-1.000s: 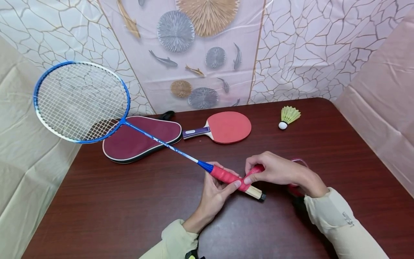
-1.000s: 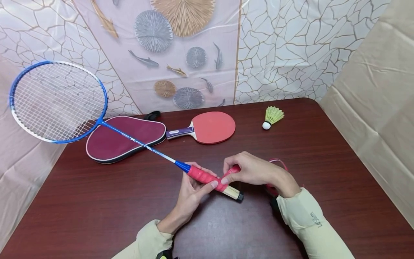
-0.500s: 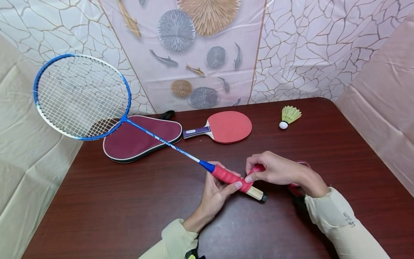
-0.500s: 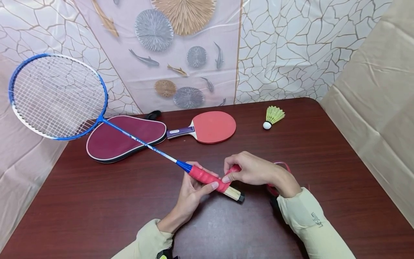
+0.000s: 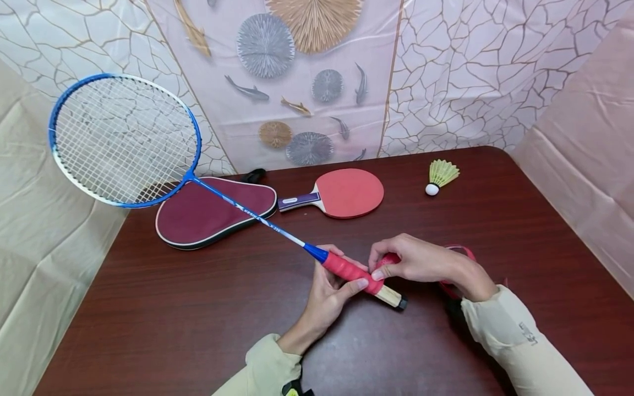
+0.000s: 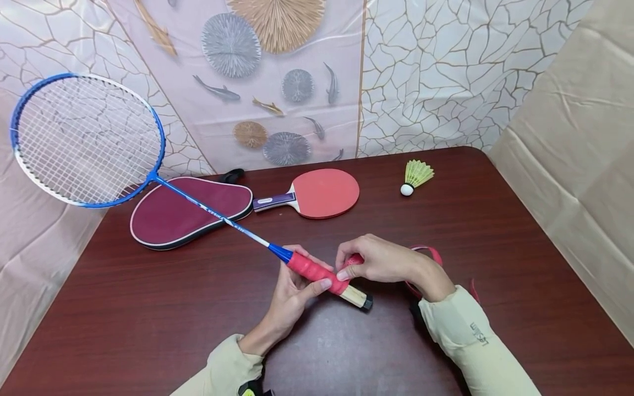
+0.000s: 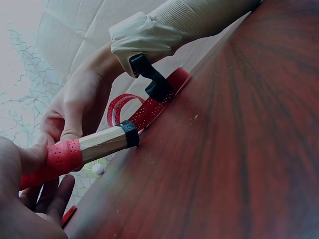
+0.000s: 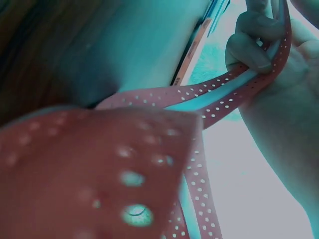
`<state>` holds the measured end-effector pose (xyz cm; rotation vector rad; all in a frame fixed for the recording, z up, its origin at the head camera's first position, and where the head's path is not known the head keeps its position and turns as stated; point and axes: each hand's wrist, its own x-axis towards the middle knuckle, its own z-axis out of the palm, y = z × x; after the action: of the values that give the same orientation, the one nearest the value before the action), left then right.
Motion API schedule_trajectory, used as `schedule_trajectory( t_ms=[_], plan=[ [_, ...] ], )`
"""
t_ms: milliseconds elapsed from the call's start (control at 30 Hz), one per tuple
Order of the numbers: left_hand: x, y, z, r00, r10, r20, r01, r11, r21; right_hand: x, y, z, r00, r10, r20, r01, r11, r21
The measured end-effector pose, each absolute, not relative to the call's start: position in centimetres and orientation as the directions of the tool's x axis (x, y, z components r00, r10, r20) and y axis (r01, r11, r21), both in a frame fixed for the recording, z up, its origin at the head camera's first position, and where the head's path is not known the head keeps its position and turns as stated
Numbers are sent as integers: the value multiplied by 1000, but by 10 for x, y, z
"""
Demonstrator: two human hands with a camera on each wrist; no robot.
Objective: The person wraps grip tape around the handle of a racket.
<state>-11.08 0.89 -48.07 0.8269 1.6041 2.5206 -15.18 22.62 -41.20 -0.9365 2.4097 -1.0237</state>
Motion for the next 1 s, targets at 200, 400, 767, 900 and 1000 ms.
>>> schedule_trajectory(
  t_ms=[200,400,767,900,1000],
  plan=[
    [-112,9,-481,-849,306,431,254,-479,840,-150,224,-408,-662,-746,-72,-483,498,-720],
    [-112,11,-480,-831,316,458,281,-473,835,-148,225,-403,-635,-770,-59,-523,485,-701],
    [-109,12,-480,-882,230,412,316,-360,878,-149,225,-399,-654,-755,-47,-536,506,-676],
    [-107,12,-475,-878,211,430,349,-333,876,-148,225,-397,-676,-736,-42,-529,523,-668],
    [-104,11,-464,-885,191,425,357,-307,882,-148,224,-397,-684,-728,-41,-518,525,-675]
  ],
)
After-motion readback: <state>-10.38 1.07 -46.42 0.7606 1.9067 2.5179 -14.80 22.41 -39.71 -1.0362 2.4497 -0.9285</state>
